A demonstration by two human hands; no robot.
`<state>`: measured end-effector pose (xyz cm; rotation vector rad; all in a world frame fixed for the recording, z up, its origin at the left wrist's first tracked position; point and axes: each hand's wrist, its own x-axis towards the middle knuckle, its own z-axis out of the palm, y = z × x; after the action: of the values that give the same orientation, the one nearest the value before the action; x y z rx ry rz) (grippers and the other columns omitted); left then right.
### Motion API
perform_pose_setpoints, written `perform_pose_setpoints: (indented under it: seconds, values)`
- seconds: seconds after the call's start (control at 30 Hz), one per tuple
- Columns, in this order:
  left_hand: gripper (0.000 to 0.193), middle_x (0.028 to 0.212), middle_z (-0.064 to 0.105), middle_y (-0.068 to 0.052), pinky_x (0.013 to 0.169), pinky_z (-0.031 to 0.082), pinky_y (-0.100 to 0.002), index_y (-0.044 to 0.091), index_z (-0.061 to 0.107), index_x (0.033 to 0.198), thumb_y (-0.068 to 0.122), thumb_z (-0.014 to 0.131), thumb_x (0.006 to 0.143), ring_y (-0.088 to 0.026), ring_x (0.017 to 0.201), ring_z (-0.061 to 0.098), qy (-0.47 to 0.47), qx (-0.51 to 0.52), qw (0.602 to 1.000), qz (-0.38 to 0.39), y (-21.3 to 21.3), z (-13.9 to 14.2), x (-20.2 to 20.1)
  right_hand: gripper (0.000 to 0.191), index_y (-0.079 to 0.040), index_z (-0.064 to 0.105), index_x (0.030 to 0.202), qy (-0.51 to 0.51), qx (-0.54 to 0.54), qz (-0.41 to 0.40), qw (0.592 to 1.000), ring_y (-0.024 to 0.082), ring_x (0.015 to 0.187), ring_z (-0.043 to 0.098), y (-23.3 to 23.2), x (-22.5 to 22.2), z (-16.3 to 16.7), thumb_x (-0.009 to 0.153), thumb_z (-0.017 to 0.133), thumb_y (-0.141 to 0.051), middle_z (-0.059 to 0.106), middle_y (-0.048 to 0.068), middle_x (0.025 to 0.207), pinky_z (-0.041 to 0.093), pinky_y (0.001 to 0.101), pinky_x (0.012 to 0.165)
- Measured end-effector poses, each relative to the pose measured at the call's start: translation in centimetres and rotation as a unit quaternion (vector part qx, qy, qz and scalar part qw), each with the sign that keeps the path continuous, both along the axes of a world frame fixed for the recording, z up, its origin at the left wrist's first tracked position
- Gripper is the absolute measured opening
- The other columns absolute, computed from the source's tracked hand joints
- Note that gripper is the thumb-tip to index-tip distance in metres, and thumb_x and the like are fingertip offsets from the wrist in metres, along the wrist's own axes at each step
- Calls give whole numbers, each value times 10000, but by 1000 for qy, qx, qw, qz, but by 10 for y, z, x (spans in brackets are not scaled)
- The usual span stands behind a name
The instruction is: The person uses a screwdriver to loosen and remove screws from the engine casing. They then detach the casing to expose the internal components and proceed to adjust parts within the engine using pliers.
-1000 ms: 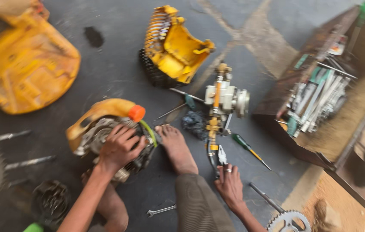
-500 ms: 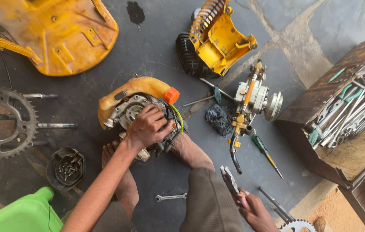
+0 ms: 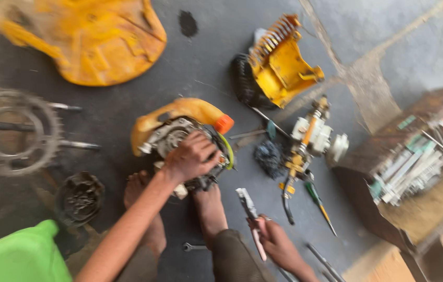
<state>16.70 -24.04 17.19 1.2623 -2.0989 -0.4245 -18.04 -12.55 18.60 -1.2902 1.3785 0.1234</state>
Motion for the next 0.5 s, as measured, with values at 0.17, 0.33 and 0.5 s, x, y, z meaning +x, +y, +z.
perform_pose_setpoints:
  seconds: [0.17, 0.33, 0.5]
  values:
    - [209, 750, 709, -134, 894, 531, -419, 18, 702, 727, 160, 708, 882, -284, 786, 689, -71, -41, 997, -4, 1, 6, -6, 130, -13, 574, 1096, 163, -231, 59, 957, 397, 982, 572, 44, -22, -50, 1014, 561, -114, 584, 169, 1042, 458, 500, 814]
    - [186, 792, 729, -134, 939, 529, -416, 18, 734, 754, 170, 707, 857, -265, 816, 698, -79, -23, 997, 7, 2, 17, -13, 295, 22, 554, 1169, 199, -329, 67, 921, 396, 969, 560, 64, -68, -76, 877, 525, -10, 565, 190, 1069, 450, 515, 798]
    - [191, 806, 751, -120, 923, 525, -419, 12, 748, 760, 159, 714, 877, -255, 821, 709, -116, -29, 993, -22, 1, 18, -10, 156, -2, 580, 1119, 177, -137, -27, 974, 351, 1016, 620, 66, -72, -74, 1001, 546, -99, 624, 177, 1074, 481, 463, 900]
